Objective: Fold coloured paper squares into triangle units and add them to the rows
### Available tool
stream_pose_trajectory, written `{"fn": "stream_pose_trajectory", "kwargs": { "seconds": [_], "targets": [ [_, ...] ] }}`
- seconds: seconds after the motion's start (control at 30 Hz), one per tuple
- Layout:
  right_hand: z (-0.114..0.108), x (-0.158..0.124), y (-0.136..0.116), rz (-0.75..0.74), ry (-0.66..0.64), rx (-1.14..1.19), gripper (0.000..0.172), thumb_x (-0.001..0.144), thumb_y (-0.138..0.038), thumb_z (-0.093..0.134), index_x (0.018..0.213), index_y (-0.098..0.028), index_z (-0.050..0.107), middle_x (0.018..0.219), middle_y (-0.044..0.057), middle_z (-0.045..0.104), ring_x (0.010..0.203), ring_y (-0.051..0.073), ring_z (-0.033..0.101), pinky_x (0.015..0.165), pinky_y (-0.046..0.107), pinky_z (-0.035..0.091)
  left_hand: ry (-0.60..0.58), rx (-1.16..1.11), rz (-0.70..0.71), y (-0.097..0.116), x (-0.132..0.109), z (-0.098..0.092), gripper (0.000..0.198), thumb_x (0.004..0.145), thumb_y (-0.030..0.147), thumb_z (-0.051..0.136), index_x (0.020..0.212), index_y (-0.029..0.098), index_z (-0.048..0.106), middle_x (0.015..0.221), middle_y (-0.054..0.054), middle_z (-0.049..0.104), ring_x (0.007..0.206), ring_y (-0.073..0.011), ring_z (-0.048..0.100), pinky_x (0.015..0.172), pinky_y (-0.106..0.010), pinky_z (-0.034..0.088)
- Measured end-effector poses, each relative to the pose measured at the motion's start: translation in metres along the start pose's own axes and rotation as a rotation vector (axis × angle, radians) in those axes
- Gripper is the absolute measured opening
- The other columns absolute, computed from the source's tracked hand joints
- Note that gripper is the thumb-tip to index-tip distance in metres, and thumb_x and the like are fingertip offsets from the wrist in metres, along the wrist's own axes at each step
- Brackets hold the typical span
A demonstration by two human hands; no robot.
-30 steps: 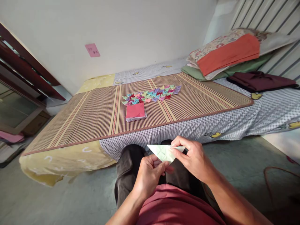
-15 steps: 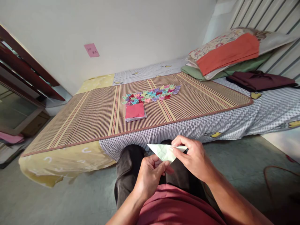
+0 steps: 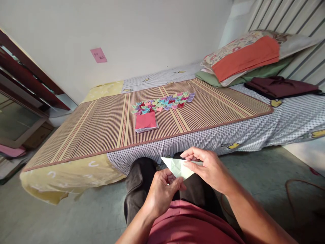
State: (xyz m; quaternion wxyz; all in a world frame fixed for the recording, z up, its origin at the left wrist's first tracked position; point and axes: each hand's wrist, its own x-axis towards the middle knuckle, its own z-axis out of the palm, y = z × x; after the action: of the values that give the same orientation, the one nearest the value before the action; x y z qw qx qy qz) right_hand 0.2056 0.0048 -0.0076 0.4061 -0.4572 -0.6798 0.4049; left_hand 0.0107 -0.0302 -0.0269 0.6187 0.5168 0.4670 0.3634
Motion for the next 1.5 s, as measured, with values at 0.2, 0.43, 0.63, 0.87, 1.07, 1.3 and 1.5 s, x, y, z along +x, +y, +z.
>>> {"fn": "stream_pose_trajectory", "kwargs": {
  "seconds": [0.2, 0.43, 0.63, 0.87, 1.07, 1.3, 1.5],
  "targets": [
    [-0.003, 0.004, 0.003, -0.019, -0.161, -0.059, 0.022, 0.097, -0.031, 0.066, 0.080, -0.018, 0.069, 0.067, -0.003, 0.061, 0.061, 0.013, 0.051, 0.057, 0.025, 0.040, -0.054, 0.241, -0.009, 0.006, -0.002, -0.002, 0.028, 0.092, 0.039, 0.066, 0.077, 0.015, 0.072, 0.070, -0.009, 0.075, 0.060, -0.0178, 0.057, 0.060, -0.029, 0.039],
    [-0.004, 0.004, 0.011, 0.017, -0.196, 0.047, 0.022, 0.094, -0.037, 0.070, 0.087, -0.017, 0.072, 0.071, -0.003, 0.058, 0.064, 0.013, 0.049, 0.058, 0.024, 0.041, -0.087, 0.320, 0.009, 0.014, -0.005, -0.002, 0.026, 0.091, 0.033, 0.064, 0.074, 0.016, 0.072, 0.070, -0.008, 0.075, 0.061, -0.0182, 0.057, 0.060, -0.029, 0.038],
    [-0.002, 0.004, 0.008, 0.068, -0.155, 0.106, 0.030, 0.094, -0.039, 0.068, 0.074, -0.018, 0.063, 0.062, -0.005, 0.050, 0.057, 0.011, 0.042, 0.051, 0.023, 0.032, -0.096, 0.195, -0.009, 0.012, -0.003, 0.000, 0.030, 0.093, 0.040, 0.067, 0.077, 0.016, 0.071, 0.068, -0.008, 0.076, 0.060, -0.0184, 0.059, 0.061, -0.029, 0.040],
    [-0.003, 0.006, 0.005, 0.056, -0.101, 0.095, 0.028, 0.095, -0.037, 0.068, 0.075, -0.018, 0.065, 0.061, -0.004, 0.054, 0.056, 0.012, 0.046, 0.050, 0.023, 0.035, -0.077, -0.039, 0.045, 0.006, -0.001, -0.002, 0.055, 0.100, 0.061, 0.056, 0.074, 0.015, 0.072, 0.069, -0.012, 0.078, 0.063, -0.0198, 0.065, 0.067, -0.030, 0.048],
    [0.001, 0.007, 0.004, 0.055, -0.145, 0.090, 0.024, 0.094, -0.033, 0.066, 0.076, -0.017, 0.065, 0.062, -0.004, 0.057, 0.055, 0.011, 0.048, 0.050, 0.022, 0.035, -0.085, -0.188, 0.000, 0.009, 0.006, -0.003, 0.048, 0.081, 0.060, 0.081, 0.082, 0.012, 0.079, 0.070, -0.008, 0.074, 0.060, -0.0158, 0.061, 0.063, -0.026, 0.045],
    [0.010, 0.010, 0.003, 0.092, -0.262, 0.136, 0.025, 0.091, -0.034, 0.070, 0.073, -0.017, 0.064, 0.061, -0.004, 0.053, 0.056, 0.011, 0.045, 0.050, 0.022, 0.032, 0.036, -0.324, -0.081, -0.003, 0.013, -0.002, 0.036, 0.063, 0.041, 0.097, 0.070, 0.012, 0.078, 0.062, -0.001, 0.067, 0.057, -0.0105, 0.049, 0.057, -0.024, 0.036],
    [0.003, 0.013, 0.016, 0.077, -0.066, 0.283, 0.043, 0.101, -0.058, 0.061, 0.090, -0.017, 0.070, 0.068, -0.001, 0.060, 0.063, 0.013, 0.054, 0.060, 0.025, 0.044, 0.247, -0.485, -0.005, 0.004, 0.016, -0.005, 0.028, 0.066, 0.033, 0.096, 0.073, 0.013, 0.078, 0.065, -0.001, 0.068, 0.057, -0.0096, 0.049, 0.056, -0.024, 0.037]
  ]
}}
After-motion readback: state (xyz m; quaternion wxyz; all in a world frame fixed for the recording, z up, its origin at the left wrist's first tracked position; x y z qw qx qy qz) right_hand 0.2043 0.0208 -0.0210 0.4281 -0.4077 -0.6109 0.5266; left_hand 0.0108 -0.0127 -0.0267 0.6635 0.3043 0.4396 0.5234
